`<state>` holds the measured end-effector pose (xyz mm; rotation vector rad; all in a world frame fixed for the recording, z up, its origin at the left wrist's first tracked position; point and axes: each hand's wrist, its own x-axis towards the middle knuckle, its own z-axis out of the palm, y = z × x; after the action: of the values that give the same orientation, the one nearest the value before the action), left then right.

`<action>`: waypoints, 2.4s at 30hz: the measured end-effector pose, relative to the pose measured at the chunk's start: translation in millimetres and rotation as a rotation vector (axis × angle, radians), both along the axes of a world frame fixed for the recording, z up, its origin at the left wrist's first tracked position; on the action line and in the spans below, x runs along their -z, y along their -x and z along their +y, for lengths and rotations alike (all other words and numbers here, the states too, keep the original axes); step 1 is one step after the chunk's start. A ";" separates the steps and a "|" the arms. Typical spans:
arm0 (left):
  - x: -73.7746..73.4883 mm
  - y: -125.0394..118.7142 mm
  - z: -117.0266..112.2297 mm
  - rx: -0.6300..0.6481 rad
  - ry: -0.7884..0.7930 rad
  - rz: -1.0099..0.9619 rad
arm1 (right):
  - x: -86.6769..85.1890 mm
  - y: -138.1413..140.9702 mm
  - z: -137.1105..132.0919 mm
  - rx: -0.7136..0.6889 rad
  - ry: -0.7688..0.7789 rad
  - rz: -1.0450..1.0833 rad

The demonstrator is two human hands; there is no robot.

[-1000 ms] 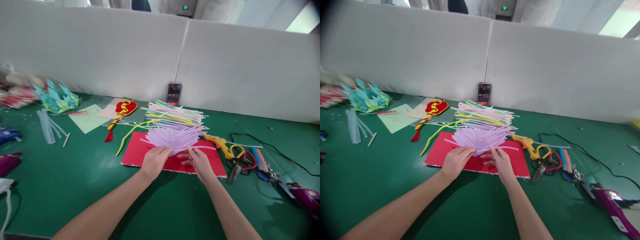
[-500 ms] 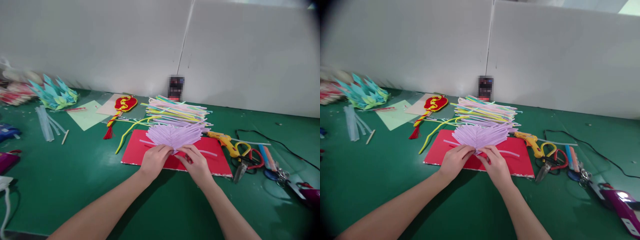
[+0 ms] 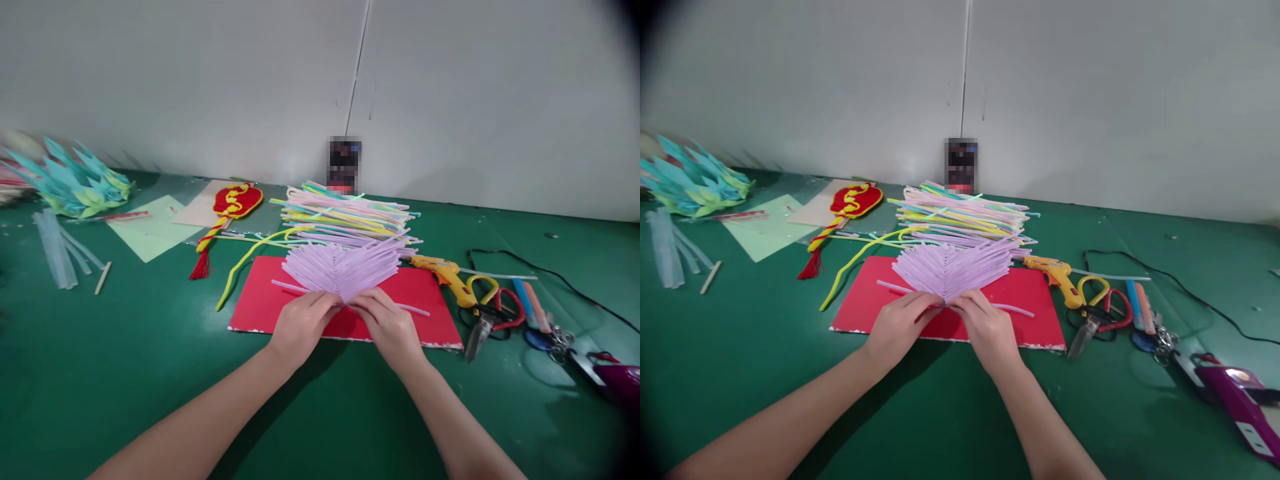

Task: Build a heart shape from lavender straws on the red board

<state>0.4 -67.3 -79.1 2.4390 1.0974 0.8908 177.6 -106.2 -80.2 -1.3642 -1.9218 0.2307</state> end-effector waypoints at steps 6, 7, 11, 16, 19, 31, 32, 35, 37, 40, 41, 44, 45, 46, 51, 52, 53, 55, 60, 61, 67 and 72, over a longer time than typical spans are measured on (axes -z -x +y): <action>-3.0 3.0 2.1 0.067 -0.032 -0.070 | -1.4 0.6 -1.4 -0.089 0.005 0.111; -4.0 3.8 2.6 0.088 -0.038 -0.075 | -1.4 0.1 -1.0 -0.105 -0.002 0.132; -5.7 7.0 3.9 0.136 -0.046 -0.041 | -1.3 -2.4 0.3 -0.135 -0.002 0.134; -1.0 12.6 7.7 0.200 -0.054 0.041 | -1.6 -2.9 0.9 -0.166 -0.001 0.120; 0.0 16.5 11.3 0.247 -0.028 0.093 | -1.5 -3.2 0.8 -0.194 0.001 0.097; -11.8 19.2 14.9 0.310 -0.217 0.257 | 0.2 -4.1 2.3 -0.183 0.039 0.031; -12.5 18.6 15.1 0.303 -0.228 0.260 | -0.3 -4.1 2.3 -0.168 0.031 0.016; -12.5 16.9 15.5 0.258 -0.243 0.253 | -1.0 -3.8 1.7 -0.124 0.020 -0.008; -11.0 16.3 15.9 0.240 -0.232 0.229 | -0.2 -3.9 1.1 -0.101 0.037 -0.013; -8.5 16.5 16.6 0.250 -0.213 0.180 | 2.8 -4.7 0.7 -0.094 0.076 0.005; -7.9 16.9 16.7 0.254 -0.211 0.170 | 3.9 -5.1 0.7 -0.100 0.085 0.020; -7.1 18.5 16.4 0.228 -0.224 0.183 | 6.1 -5.7 0.7 -0.128 0.089 0.052; -7.1 19.1 16.2 0.218 -0.230 0.202 | 6.1 -5.6 0.6 -0.136 0.088 0.053; -7.2 19.7 16.0 0.213 -0.235 0.223 | 5.8 -5.5 0.5 -0.147 0.088 0.049; -10.1 21.6 15.5 0.283 -0.248 0.282 | 1.8 -5.8 -0.4 -0.182 0.134 0.002; -11.1 21.6 15.5 0.304 -0.253 0.283 | 1.1 -6.5 -0.4 -0.191 0.140 -0.004; -12.2 21.6 15.5 0.324 -0.256 0.283 | 0.7 -7.3 -0.2 -0.204 0.141 -0.009; -14.0 21.2 15.5 0.360 -0.263 0.285 | 0.5 -9.2 0.5 -0.245 0.137 -0.014; -14.8 20.3 15.8 0.398 -0.270 0.313 | 2.8 -11.8 3.5 -0.307 0.145 0.010; -14.1 20.5 16.2 0.393 -0.266 0.321 | 3.4 -11.7 4.3 -0.307 0.145 0.026; -9.5 22.1 18.8 0.358 -0.215 0.341 | 6.4 -10.0 9.8 -0.246 0.136 0.114; -7.0 20.7 18.5 0.377 -0.160 0.345 | 7.9 -9.8 10.9 -0.243 0.129 0.110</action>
<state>-20.3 -48.8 -72.2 2.8745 0.6407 0.4656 187.4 -95.3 -88.1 -1.1707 -2.0062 0.5453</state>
